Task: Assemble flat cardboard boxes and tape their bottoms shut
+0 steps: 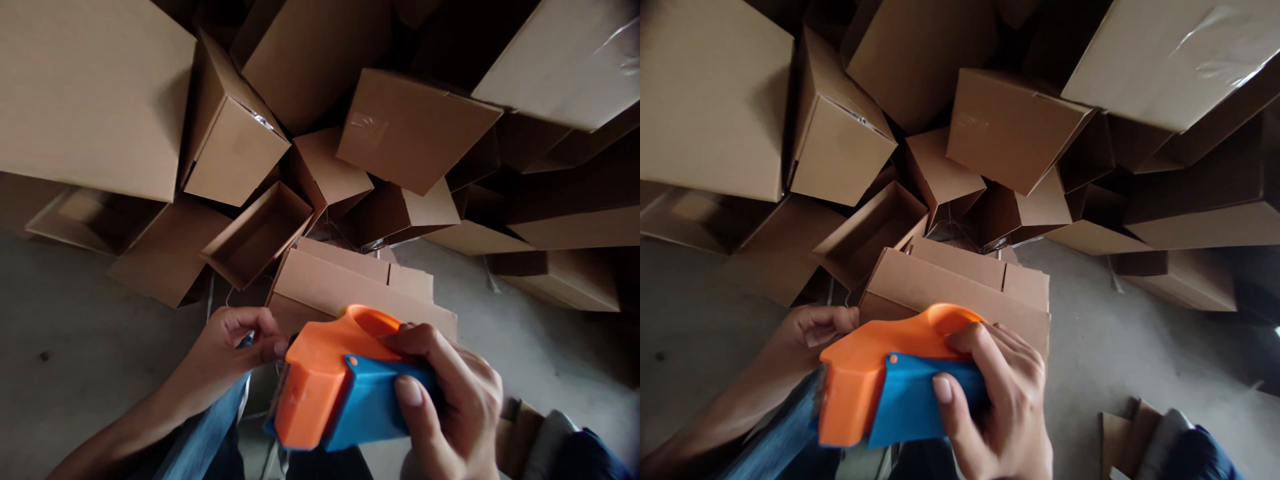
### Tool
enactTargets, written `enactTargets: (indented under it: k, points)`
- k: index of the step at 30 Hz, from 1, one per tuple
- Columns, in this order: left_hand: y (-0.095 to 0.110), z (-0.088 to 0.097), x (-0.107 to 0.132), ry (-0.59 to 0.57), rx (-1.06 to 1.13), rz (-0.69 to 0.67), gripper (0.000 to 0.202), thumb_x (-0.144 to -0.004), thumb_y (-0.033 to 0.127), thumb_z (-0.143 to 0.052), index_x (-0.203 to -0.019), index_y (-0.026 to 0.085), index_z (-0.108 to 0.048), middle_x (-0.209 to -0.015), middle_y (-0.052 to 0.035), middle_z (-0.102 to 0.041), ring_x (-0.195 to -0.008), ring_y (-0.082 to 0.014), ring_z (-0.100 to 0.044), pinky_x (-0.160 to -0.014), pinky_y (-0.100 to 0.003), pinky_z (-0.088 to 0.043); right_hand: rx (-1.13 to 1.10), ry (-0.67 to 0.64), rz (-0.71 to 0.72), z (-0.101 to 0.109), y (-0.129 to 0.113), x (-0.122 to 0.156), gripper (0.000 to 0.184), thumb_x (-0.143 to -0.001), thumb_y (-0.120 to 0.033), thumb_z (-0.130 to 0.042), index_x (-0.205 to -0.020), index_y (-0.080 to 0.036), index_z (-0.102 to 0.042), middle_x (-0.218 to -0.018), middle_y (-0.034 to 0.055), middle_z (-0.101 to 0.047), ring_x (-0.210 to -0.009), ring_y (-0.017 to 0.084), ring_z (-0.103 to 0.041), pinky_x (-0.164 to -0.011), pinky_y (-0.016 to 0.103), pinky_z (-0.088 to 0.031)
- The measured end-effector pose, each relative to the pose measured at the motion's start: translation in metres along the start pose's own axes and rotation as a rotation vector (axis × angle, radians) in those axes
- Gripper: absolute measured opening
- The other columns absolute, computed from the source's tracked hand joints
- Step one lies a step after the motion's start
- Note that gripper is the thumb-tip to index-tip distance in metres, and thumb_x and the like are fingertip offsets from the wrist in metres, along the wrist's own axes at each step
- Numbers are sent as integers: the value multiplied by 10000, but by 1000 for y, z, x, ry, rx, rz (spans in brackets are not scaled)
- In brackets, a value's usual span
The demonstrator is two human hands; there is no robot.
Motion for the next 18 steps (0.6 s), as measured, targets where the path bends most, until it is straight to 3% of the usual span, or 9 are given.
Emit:
enactTargets:
  k: [18]
  points:
    - [5,-4,0,-4,37,13,250,-829,398,-864,-689,225,-749,-685,39,-657,-665,-88,-526,-642,-197,-406,5,-17,-10,0,2,2,53,-928,-259,-492,-942,-236,-537,-676,-42,-535,-521,113,-524,-544,258,-431]
Point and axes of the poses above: each hand's wrist, its own x-axis away from the middle knuckle, its own z-axis out of the back of the hand, y = z × x, the point moved 1 cm from there along -x, towards the middle knuckle
